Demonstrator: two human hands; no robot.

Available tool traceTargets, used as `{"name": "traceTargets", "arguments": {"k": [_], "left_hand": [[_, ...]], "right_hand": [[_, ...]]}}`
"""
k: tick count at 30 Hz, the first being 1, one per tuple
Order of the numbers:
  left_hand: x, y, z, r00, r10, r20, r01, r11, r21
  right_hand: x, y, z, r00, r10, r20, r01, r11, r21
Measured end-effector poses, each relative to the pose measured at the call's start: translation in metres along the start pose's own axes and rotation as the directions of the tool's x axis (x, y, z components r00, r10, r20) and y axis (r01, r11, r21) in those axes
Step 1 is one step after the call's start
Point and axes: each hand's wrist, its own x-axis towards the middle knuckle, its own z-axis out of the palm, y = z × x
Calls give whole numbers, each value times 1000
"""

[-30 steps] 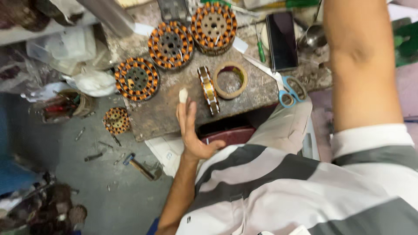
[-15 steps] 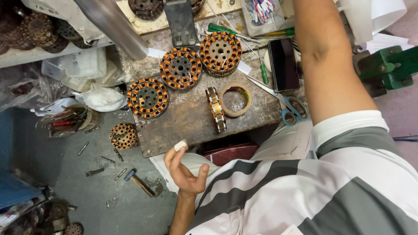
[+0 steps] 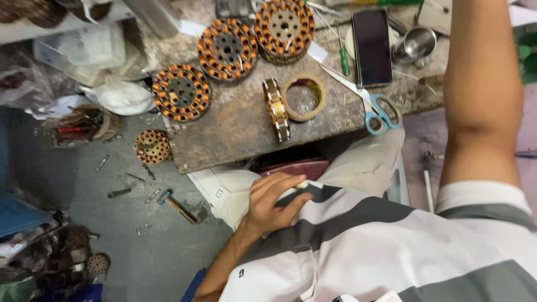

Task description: The person wraps a copper-wound stator with tape, then cuts a small white plastic strip with scissors. They insert the strip into the stator slots and use a screwdriver to adjust the internal components.

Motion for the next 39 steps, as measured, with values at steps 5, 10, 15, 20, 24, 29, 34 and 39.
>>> {"name": "traceTargets", "arguments": {"k": [5,10,15,20,24,29,34,39], "left_hand": [[11,-4,30,977,-184,108,207,941,-268],[24,-13,46,962,-264,66,271,917,-291],[25,-6,46,961,-275,31,277,948,-157],[30,-12,35,959,-278,-59,273,959,-77],[34,-21,24,978,-199,-60,195,979,-65],[38,-22,18,983,-181,-5,181,983,-39],[40,-22,13,978,-187,87,186,982,20],[43,-21,3,975,-148,168,137,988,77]], "right_hand": [[-87,-21,-5,998,62,34,-71,878,474],[-182,-43,54,914,401,58,-331,657,677],[-216,-43,87,862,507,22,-285,449,847],[-208,-43,86,889,451,75,-328,515,792],[-194,-46,82,876,463,134,-413,578,704],[-185,-50,64,910,373,182,-414,787,457],[-181,-59,53,953,243,181,-270,953,137],[-171,-70,59,942,289,172,-318,931,177]]}}
